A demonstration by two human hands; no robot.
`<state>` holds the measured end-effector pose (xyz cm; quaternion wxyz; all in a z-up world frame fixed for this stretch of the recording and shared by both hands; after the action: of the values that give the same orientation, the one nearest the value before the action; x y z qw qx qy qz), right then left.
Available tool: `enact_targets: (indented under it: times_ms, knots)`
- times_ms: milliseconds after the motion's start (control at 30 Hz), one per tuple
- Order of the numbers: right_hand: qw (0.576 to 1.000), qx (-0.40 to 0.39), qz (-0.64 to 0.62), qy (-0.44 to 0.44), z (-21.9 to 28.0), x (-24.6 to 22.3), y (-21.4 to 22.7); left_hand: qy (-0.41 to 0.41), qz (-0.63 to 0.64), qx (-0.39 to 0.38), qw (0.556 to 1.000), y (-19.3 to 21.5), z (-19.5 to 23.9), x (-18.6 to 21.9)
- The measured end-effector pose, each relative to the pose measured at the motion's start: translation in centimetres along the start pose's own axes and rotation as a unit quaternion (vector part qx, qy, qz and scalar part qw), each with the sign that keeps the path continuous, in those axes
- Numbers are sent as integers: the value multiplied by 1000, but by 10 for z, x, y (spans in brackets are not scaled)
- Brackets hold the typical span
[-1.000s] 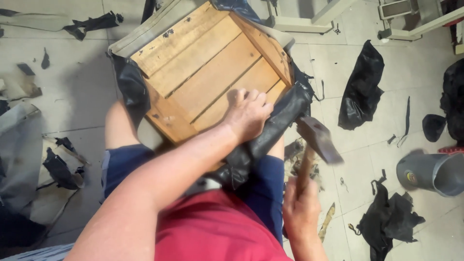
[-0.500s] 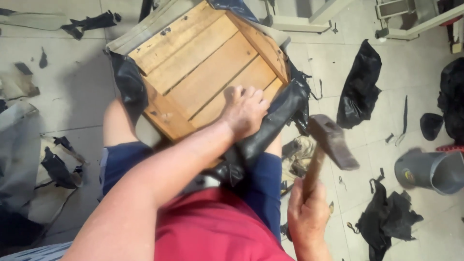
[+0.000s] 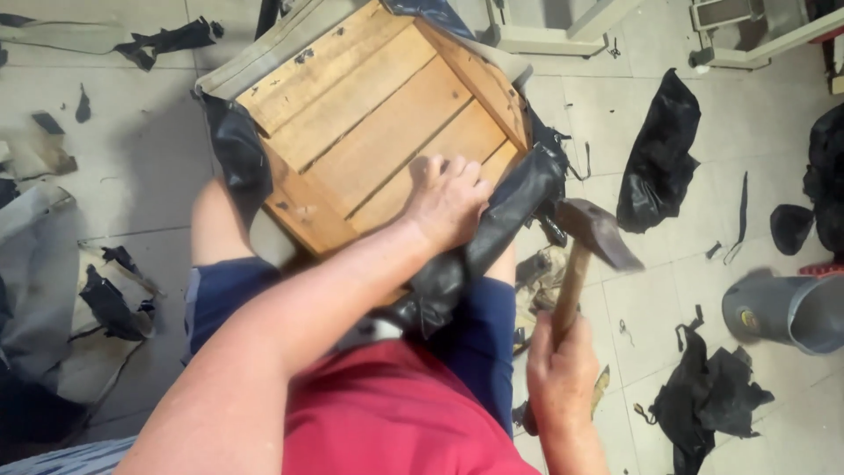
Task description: The person hammers a black material onto the underside of a wooden chair seat using a hammer. They repeatedly strike the material to secure it to the wooden frame.
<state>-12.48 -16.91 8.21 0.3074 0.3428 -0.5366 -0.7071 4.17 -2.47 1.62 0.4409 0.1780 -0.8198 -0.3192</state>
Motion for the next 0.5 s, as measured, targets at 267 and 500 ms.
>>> enact_targets:
  times_ms: [267,500]
  knots:
    - [996,-65,44,47,-13,-1,-38,-34,-55,33,997,10,3,3]
    - [997,7,62,51,2,-23,0,1,-19,7,1000,3,-1,-4]
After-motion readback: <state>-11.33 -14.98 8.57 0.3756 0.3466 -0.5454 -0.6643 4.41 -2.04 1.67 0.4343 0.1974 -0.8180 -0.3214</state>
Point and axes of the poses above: each hand's wrist, its own z-axis away from the middle knuckle, its own y-axis out of the back of the hand, x = y × z, the point moved 5 cm from there along -z, towards the middle knuckle, and after that the axes turned 15 degrees about z, right-handed, at the moved point
